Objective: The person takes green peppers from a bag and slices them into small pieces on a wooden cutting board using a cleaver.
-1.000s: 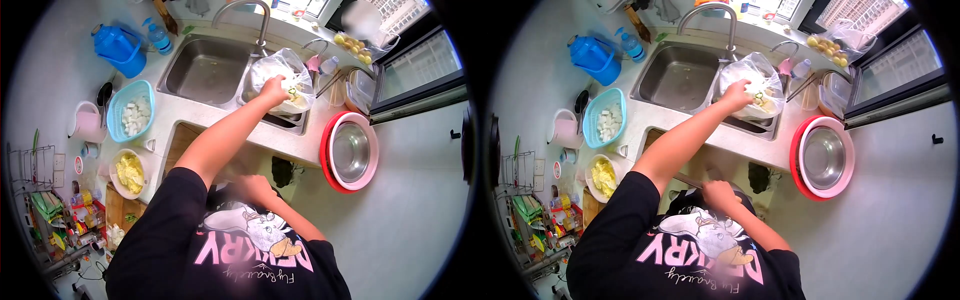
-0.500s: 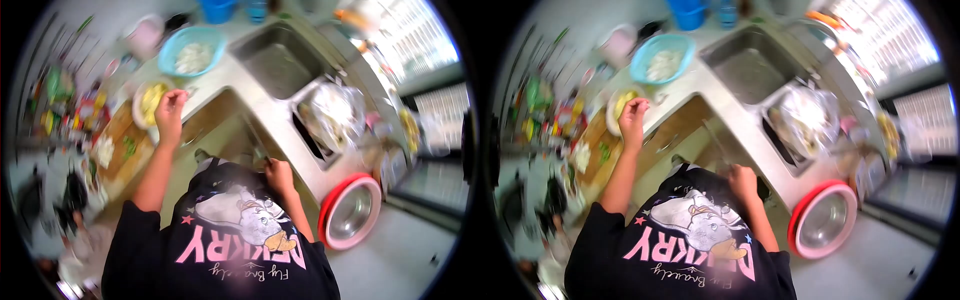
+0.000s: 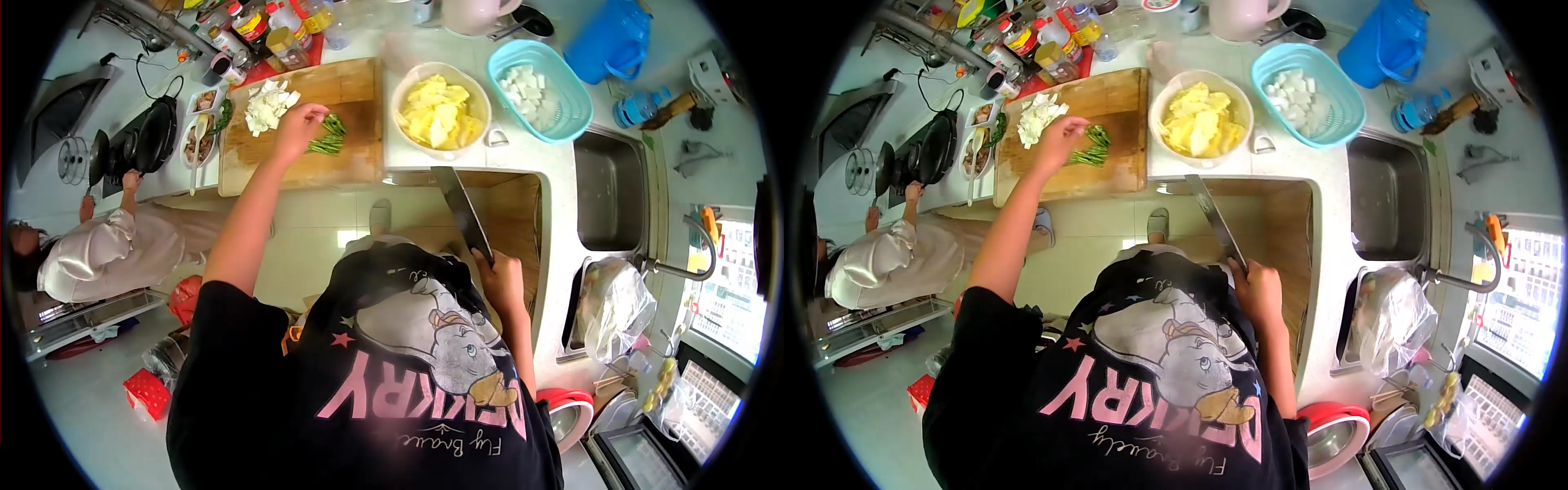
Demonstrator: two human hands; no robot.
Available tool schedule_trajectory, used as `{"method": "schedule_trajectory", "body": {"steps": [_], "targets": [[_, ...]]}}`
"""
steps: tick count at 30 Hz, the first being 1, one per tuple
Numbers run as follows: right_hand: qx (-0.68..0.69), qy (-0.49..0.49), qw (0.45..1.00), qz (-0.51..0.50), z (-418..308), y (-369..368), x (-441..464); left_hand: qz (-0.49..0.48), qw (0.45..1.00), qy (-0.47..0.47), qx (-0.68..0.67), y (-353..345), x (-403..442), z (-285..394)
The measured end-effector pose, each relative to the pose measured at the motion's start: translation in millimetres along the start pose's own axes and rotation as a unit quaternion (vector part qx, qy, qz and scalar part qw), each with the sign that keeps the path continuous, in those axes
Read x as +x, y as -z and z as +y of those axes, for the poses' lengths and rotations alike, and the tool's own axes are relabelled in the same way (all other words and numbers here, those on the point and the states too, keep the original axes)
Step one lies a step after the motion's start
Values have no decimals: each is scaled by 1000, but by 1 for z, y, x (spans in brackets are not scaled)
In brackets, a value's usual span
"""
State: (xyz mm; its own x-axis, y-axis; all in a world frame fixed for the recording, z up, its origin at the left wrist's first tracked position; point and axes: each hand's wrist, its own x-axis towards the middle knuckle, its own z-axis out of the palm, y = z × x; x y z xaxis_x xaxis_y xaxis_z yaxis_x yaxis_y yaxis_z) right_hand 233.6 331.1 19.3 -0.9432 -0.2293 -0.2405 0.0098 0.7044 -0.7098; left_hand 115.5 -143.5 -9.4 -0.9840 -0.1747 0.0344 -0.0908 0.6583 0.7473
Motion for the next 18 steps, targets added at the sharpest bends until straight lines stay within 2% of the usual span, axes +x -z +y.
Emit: {"method": "schedule_trajectory", "body": {"steps": [4,5,8,9,13,16,18], "targets": [[-9,-20,999,-40,-43,-38,28,-95,992,-33,76,2,36,-30],[-22,-25,998,-47,-52,-46,35,-120,990,-40,60,1,46,-41],[-50,-46,996,-60,-77,-67,54,-159,961,-165,155,-9,70,-68],[-56,-57,995,-60,-82,-75,59,-194,954,-158,166,-11,75,-74],[-63,-65,995,-49,-106,-100,80,-215,941,-203,162,-14,79,-86],[-61,-82,994,-42,-113,-115,93,-255,940,-164,154,-6,79,-88],[-36,-78,996,-23,-114,-125,101,-230,953,-166,103,-4,76,-98]]}}
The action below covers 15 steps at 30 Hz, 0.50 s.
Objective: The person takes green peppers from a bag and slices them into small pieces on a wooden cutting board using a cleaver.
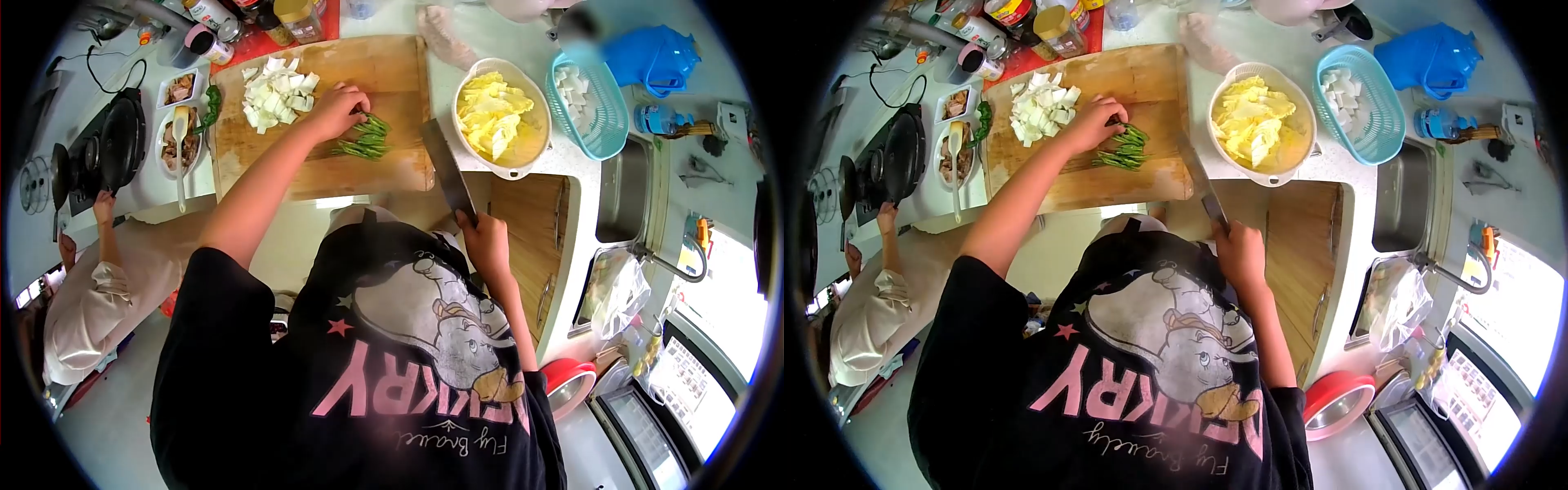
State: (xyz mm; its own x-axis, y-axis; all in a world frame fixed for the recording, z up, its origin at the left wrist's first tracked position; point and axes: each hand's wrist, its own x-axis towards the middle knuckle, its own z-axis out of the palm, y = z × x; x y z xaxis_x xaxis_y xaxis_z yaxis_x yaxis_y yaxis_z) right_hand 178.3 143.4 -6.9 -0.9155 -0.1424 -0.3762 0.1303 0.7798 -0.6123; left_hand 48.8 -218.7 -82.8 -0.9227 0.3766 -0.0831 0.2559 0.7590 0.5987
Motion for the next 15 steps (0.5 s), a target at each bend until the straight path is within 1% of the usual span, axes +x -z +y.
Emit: {"method": "schedule_trajectory", "body": {"steps": [1,4,5,8,9,12,13,15], "targets": [[14,2,1000,8,-2,-4,3,18,1000,-4,-22,-1,-4,-4],[33,9,999,13,-13,-9,12,21,990,64,-126,1,-11,1],[29,10,999,14,-19,-9,15,50,987,77,-136,3,-12,5],[19,12,1000,15,-33,-11,20,153,936,131,-289,3,-16,9],[14,13,1000,15,-35,-11,22,167,920,149,-322,5,-19,11],[2,12,1000,8,-44,-11,26,208,889,181,-365,12,-44,21],[-2,12,1000,4,-47,-11,27,204,888,180,-370,11,-55,20],[-3,15,1000,-8,-53,-12,29,197,869,201,-408,8,-81,26]]}}
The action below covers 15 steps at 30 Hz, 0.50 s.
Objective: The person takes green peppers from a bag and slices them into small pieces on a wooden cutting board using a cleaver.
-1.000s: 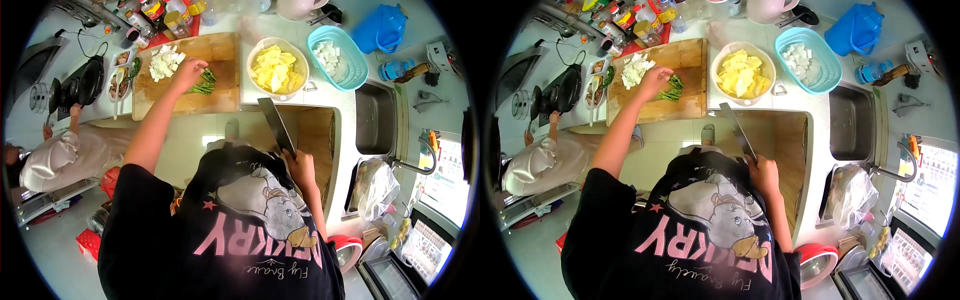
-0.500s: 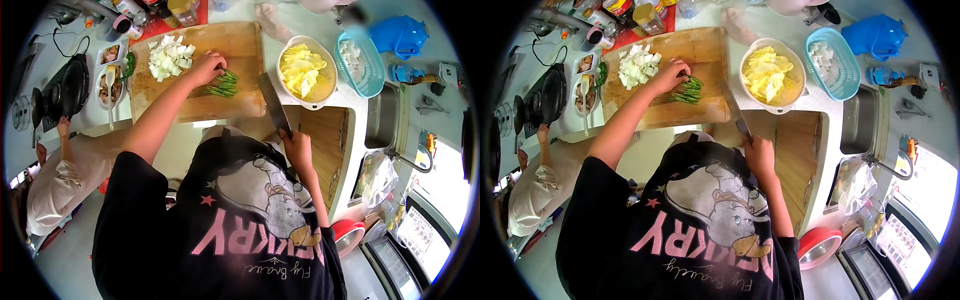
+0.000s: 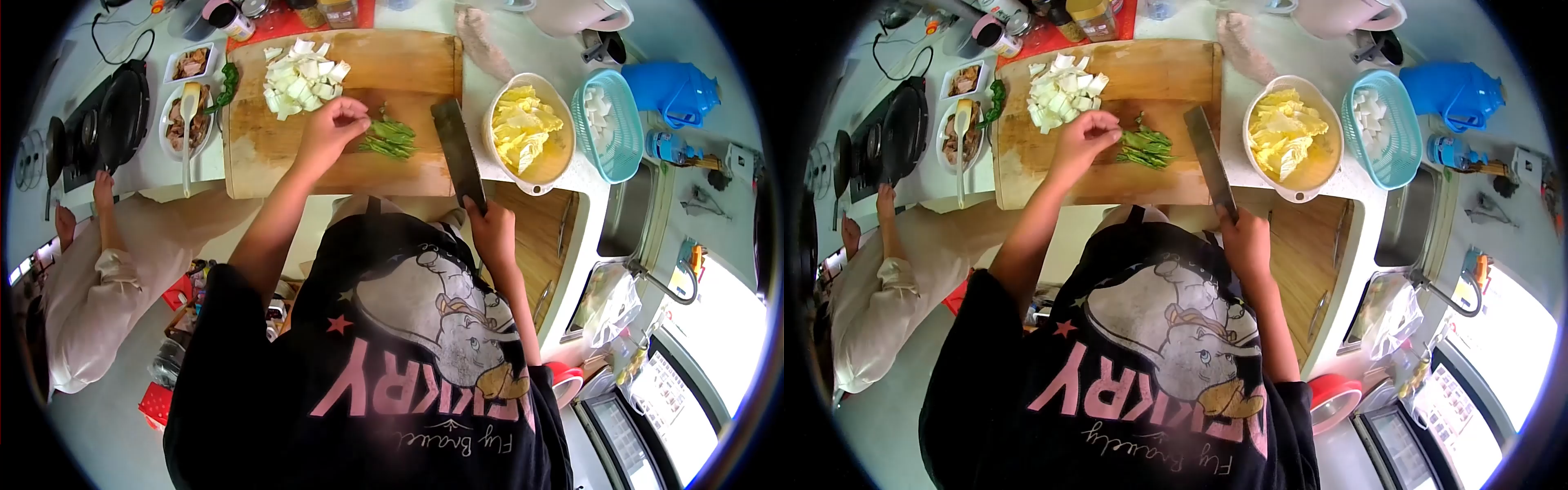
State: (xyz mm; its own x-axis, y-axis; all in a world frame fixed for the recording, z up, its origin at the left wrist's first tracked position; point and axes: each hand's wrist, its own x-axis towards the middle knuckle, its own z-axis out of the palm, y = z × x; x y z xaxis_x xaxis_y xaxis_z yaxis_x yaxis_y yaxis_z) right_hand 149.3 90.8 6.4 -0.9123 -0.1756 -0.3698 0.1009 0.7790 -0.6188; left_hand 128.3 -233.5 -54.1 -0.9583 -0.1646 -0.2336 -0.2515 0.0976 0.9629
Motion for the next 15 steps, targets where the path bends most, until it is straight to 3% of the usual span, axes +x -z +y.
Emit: {"method": "schedule_trajectory", "body": {"steps": [3,7,10,14,15], "targets": [[-21,14,999,-33,-11,-1,4,18,997,58,-52,8,-35,-25],[-67,91,990,-82,-9,-14,11,73,996,46,6,1,-65,-55],[-103,119,981,-116,-26,-18,13,119,989,54,70,-4,-73,-56],[-144,125,969,-159,-35,-30,16,252,960,15,121,-17,-86,-43],[-145,124,967,-166,-38,-33,16,251,961,45,103,-15,-90,-45]]}}
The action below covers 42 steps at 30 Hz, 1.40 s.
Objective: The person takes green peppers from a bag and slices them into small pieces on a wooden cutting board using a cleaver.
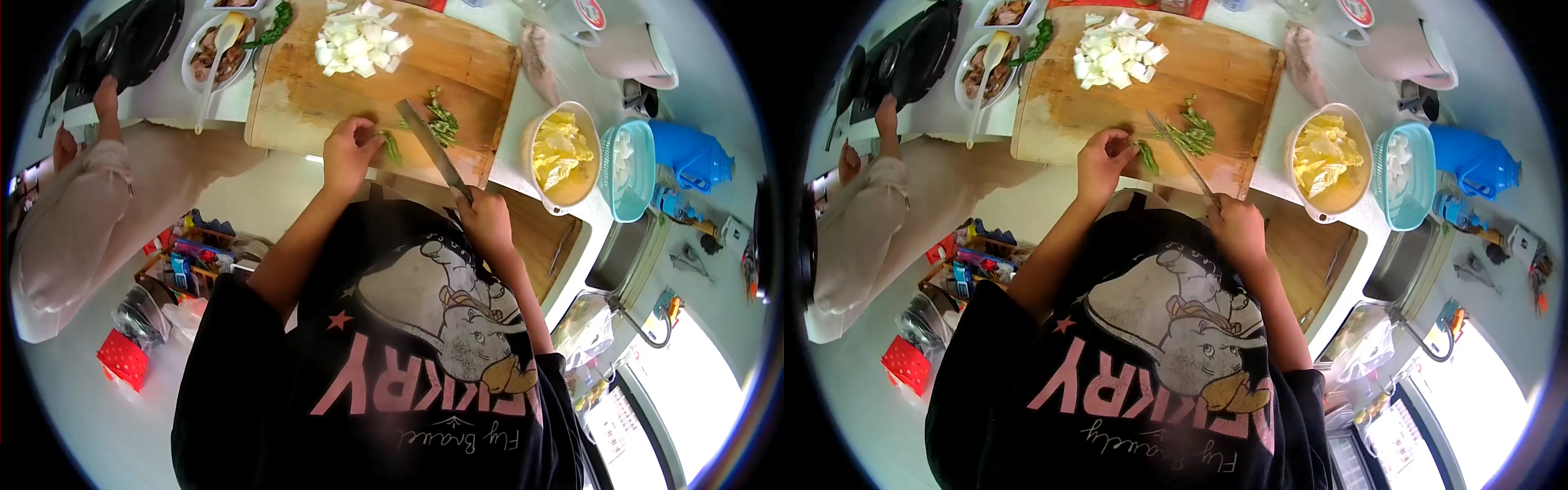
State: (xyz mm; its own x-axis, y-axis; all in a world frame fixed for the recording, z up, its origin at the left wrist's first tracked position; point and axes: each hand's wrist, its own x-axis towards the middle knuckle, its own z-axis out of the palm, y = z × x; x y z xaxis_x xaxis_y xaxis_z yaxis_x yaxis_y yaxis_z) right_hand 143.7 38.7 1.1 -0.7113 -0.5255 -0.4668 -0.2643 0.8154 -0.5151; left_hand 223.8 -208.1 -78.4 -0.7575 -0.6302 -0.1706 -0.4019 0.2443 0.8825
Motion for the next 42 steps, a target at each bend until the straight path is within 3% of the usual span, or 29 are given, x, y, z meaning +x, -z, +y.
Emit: {"method": "schedule_trajectory", "body": {"steps": [2,5,12,42], "targets": [[-3,3,1000,-12,-6,-5,3,-11,998,66,-19,5,-5,-9],[-5,18,1000,-17,-13,-15,7,-95,946,232,-204,2,-10,-14],[-18,14,999,-40,-28,-22,10,-156,921,263,-241,-18,-13,-15],[-74,6,995,-73,-17,-13,3,-173,897,308,-265,-25,-12,0]]}}
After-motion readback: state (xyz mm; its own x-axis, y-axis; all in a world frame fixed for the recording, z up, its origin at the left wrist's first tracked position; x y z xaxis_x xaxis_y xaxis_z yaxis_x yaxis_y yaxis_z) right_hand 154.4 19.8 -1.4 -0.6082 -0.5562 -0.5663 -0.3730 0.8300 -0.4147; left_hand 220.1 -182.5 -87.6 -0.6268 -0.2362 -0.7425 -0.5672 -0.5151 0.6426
